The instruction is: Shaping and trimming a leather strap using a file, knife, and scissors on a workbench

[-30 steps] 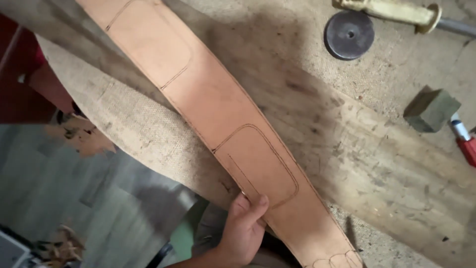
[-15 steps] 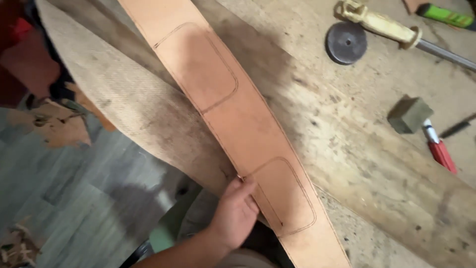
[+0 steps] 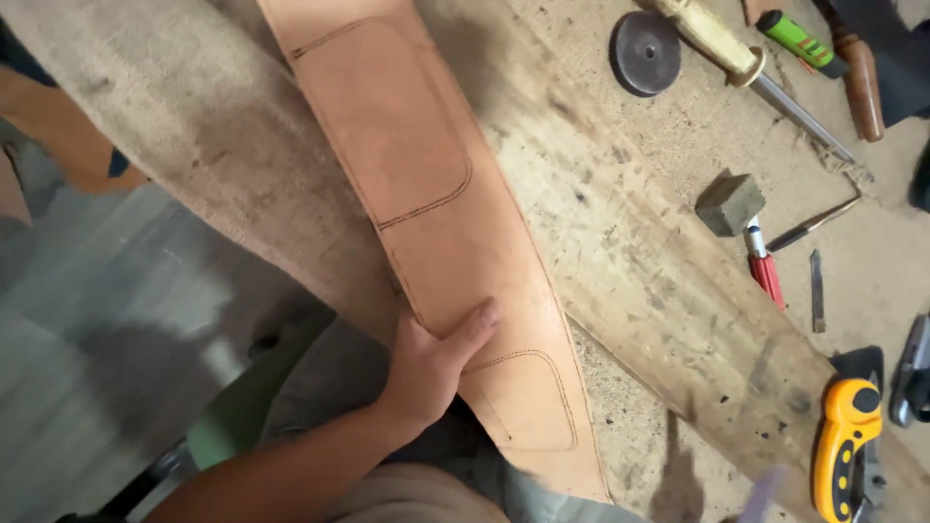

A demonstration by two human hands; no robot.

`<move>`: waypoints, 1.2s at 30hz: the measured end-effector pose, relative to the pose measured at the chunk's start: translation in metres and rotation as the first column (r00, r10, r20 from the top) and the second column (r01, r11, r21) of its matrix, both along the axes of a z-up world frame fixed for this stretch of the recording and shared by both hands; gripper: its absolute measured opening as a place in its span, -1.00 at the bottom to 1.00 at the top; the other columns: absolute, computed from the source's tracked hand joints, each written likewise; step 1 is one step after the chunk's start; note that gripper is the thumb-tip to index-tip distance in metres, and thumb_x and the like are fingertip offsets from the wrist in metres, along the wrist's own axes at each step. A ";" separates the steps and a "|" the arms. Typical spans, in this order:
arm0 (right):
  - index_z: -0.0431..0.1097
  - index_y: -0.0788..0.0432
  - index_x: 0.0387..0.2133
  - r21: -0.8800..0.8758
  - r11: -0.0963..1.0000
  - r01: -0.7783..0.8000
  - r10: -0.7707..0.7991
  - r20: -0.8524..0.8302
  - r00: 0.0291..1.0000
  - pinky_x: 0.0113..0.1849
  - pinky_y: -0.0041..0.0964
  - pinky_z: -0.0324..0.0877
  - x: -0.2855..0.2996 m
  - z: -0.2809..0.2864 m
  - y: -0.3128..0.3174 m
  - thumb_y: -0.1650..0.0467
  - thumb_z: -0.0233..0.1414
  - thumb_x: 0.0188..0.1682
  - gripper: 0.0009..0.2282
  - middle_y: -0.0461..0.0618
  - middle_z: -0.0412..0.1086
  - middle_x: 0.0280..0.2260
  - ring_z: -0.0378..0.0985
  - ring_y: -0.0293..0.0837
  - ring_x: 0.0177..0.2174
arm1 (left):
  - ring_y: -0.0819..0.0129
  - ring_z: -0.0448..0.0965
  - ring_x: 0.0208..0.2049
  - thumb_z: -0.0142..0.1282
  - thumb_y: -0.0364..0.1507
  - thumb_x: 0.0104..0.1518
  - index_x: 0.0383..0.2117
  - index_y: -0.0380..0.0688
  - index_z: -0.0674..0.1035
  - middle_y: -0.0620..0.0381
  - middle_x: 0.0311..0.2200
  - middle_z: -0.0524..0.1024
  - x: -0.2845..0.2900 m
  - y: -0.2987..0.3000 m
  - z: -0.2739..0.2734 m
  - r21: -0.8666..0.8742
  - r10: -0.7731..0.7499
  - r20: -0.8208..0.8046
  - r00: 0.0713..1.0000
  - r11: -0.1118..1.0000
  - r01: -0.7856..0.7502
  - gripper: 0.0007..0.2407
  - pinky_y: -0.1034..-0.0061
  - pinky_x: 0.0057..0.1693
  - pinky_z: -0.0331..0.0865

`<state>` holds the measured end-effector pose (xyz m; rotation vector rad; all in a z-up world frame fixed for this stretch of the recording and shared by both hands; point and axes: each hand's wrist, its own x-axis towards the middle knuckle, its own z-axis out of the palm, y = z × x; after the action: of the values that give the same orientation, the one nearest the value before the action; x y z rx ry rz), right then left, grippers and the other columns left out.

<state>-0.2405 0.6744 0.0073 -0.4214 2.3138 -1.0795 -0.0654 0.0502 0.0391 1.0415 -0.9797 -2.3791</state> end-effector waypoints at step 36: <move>-0.03 0.05 -0.50 -0.200 0.568 -0.798 0.785 -0.162 0.598 -0.51 -0.39 -0.08 0.033 0.106 -0.569 -0.30 -0.29 -0.43 -0.32 -0.26 -0.05 -0.52 -0.10 -0.30 -0.53 | 0.34 0.69 -0.20 0.34 -0.41 -0.08 -0.31 -0.34 0.71 0.05 -0.32 0.72 0.079 -0.043 0.071 0.103 -0.112 0.047 0.993 0.989 0.106 -0.74 0.41 -0.10 0.58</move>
<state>-0.2077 0.1059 0.1137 -1.4543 1.6552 -0.8635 0.0138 0.0069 0.1103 1.1195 -0.9671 -2.5245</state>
